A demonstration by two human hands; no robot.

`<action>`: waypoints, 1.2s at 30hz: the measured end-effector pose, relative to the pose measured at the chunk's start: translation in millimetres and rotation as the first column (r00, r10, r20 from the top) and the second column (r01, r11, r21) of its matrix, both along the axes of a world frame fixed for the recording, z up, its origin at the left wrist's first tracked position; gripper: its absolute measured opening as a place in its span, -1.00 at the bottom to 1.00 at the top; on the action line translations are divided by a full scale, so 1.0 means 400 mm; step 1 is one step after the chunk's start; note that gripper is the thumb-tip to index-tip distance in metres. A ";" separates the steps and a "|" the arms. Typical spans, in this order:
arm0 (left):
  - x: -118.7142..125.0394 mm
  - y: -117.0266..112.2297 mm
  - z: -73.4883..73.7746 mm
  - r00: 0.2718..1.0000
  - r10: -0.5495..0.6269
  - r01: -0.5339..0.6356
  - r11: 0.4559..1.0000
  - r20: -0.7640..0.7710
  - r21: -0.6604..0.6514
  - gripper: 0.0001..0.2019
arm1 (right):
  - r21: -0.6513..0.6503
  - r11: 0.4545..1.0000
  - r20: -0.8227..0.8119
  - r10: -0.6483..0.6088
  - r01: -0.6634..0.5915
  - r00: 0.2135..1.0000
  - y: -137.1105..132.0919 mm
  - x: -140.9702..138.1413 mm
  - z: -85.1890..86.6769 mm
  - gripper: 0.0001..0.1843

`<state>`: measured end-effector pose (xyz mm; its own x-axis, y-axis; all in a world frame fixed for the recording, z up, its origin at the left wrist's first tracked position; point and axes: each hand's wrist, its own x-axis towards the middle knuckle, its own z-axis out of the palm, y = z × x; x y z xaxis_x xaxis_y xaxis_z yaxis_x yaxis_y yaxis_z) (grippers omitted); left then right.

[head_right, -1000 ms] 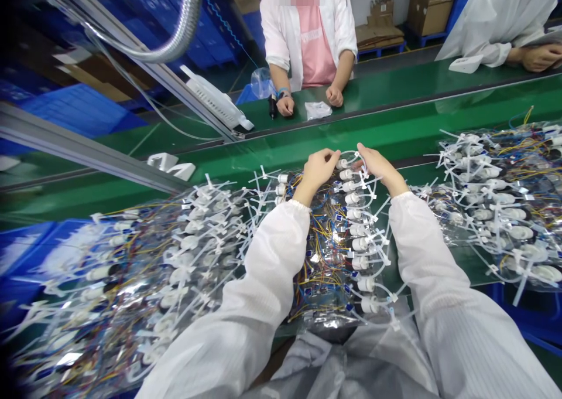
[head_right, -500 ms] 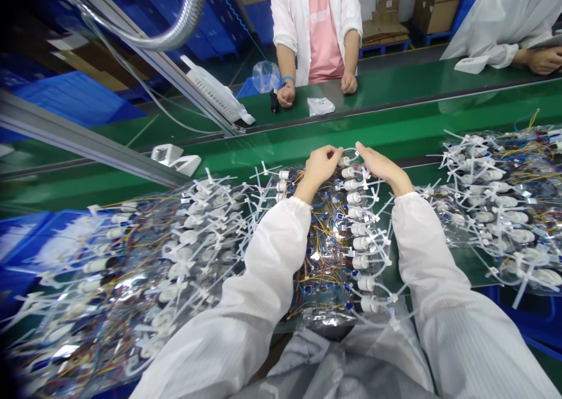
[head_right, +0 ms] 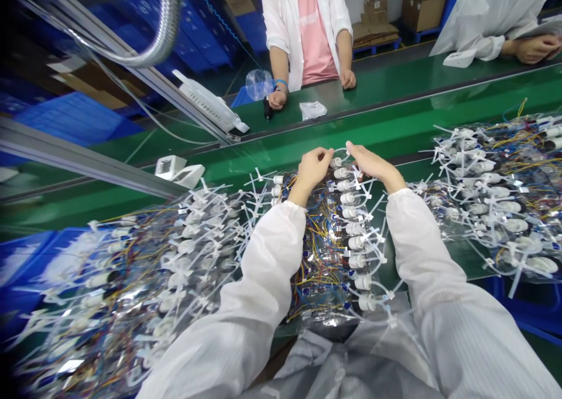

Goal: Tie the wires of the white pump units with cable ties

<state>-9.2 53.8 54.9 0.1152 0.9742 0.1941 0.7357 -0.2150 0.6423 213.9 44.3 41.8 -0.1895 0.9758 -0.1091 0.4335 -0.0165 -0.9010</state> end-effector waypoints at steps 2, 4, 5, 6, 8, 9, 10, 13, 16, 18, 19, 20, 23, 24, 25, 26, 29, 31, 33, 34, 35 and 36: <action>-0.001 -0.001 0.001 1.000 -0.001 0.001 1.000 -0.011 -0.010 -0.60 | -0.005 0.998 -0.011 -0.061 0.061 0.998 0.004 -0.006 -0.006 0.07; -0.001 -0.001 0.003 1.000 -0.006 0.006 1.000 -0.016 -0.017 -0.60 | -0.014 0.997 -0.068 -0.076 0.075 0.995 0.006 -0.012 -0.009 0.06; -0.001 -0.001 0.004 1.000 -0.010 0.009 1.000 -0.016 -0.017 -0.60 | -0.023 0.997 -0.102 -0.076 0.074 0.992 0.006 -0.013 -0.009 0.03; -0.002 -0.001 0.005 1.000 -0.013 0.013 1.000 -0.015 -0.018 -0.60 | -0.032 0.997 -0.131 -0.080 0.077 0.988 0.006 -0.014 -0.008 0.01; -0.003 0.000 0.008 1.000 -0.014 0.013 1.000 -0.014 -0.024 -0.61 | -0.039 0.994 -0.163 -0.107 0.102 0.981 0.005 -0.014 -0.005 -0.01; -0.004 0.000 0.009 1.000 -0.011 0.010 1.000 -0.013 -0.029 -0.61 | -0.040 0.993 -0.173 -0.118 0.113 0.978 0.004 -0.015 -0.003 -0.01; -0.004 0.001 0.010 1.000 -0.009 0.008 0.999 -0.011 -0.031 -0.61 | -0.044 0.992 -0.185 -0.121 0.115 0.975 0.003 -0.015 -0.001 0.01; -0.006 0.000 0.014 1.000 -0.009 0.009 1.000 -0.008 -0.024 -0.61 | -0.085 0.994 -0.223 -0.088 0.070 0.971 -0.002 -0.019 0.002 0.00; -0.007 -0.001 0.015 1.000 -0.022 0.022 1.000 -0.010 -0.015 -0.61 | -0.096 0.994 -0.185 -0.062 0.044 0.981 -0.007 -0.028 0.001 -0.11; -0.007 -0.001 0.015 1.000 -0.024 0.024 1.000 -0.003 -0.013 -0.61 | -0.071 0.996 -0.151 -0.071 0.061 0.986 -0.010 -0.035 0.001 -0.16; -0.008 -0.001 0.014 1.000 -0.023 0.023 1.000 0.003 -0.011 -0.61 | -0.057 0.996 -0.147 -0.078 0.070 0.986 -0.011 -0.038 0.002 -0.16; -0.008 0.000 0.014 1.000 -0.023 0.023 1.000 0.011 -0.007 -0.61 | -0.047 0.996 -0.154 -0.085 0.078 0.984 -0.011 -0.041 0.002 -0.15; -0.009 -0.001 0.017 1.000 -0.020 0.020 1.000 0.023 0.005 -0.62 | -0.096 0.992 -0.222 -0.105 0.086 0.969 -0.007 -0.046 0.003 -0.14; -0.010 -0.002 0.018 1.000 -0.018 0.018 1.000 0.022 0.003 -0.62 | -0.132 0.987 -0.262 -0.127 0.095 0.957 -0.002 -0.046 0.002 -0.14; -0.010 -0.003 0.020 1.000 -0.014 0.014 1.000 0.019 -0.002 -0.62 | -0.169 0.980 -0.311 -0.158 0.109 0.937 0.004 -0.045 -0.001 -0.13; -0.010 -0.004 0.023 1.000 -0.009 0.009 1.000 0.018 -0.006 -0.62 | -0.197 0.972 -0.364 -0.194 0.128 0.911 0.012 -0.042 -0.006 -0.11; -0.012 -0.007 0.032 0.999 0.003 -0.003 1.000 0.033 -0.001 -0.61 | -0.196 0.955 -0.463 -0.292 0.225 0.837 0.041 -0.029 -0.031 -0.12; -0.013 -0.009 0.036 0.999 0.010 -0.010 1.000 0.046 0.009 -0.62 | -0.123 0.944 -0.436 -0.327 0.304 0.838 0.056 -0.019 -0.052 -0.27; -0.015 -0.009 0.039 0.999 0.014 -0.014 1.000 0.051 0.012 -0.62 | -0.054 0.939 -0.384 -0.333 0.339 0.861 0.061 -0.014 -0.073 -0.46; -0.015 -0.009 0.040 0.999 0.014 -0.015 1.000 0.051 0.011 -0.62 | -0.023 0.947 -0.368 -0.307 0.321 0.878 0.059 -0.013 -0.082 -0.53; -0.016 -0.009 0.041 0.999 0.014 -0.014 1.000 0.051 0.011 -0.62 | 0.010 0.961 -0.358 -0.253 0.275 0.899 0.056 -0.015 -0.089 -0.57; -0.016 -0.009 0.041 0.999 0.013 -0.014 1.000 0.052 0.012 -0.62 | 0.046 0.977 -0.346 -0.181 0.209 0.921 0.053 -0.018 -0.094 -0.58</action>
<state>-15.5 50.2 71.2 0.0913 0.9730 0.2118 0.7042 -0.2135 0.6771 206.9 65.5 4.3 -0.0062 0.9999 0.0083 0.0988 0.0088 -0.9951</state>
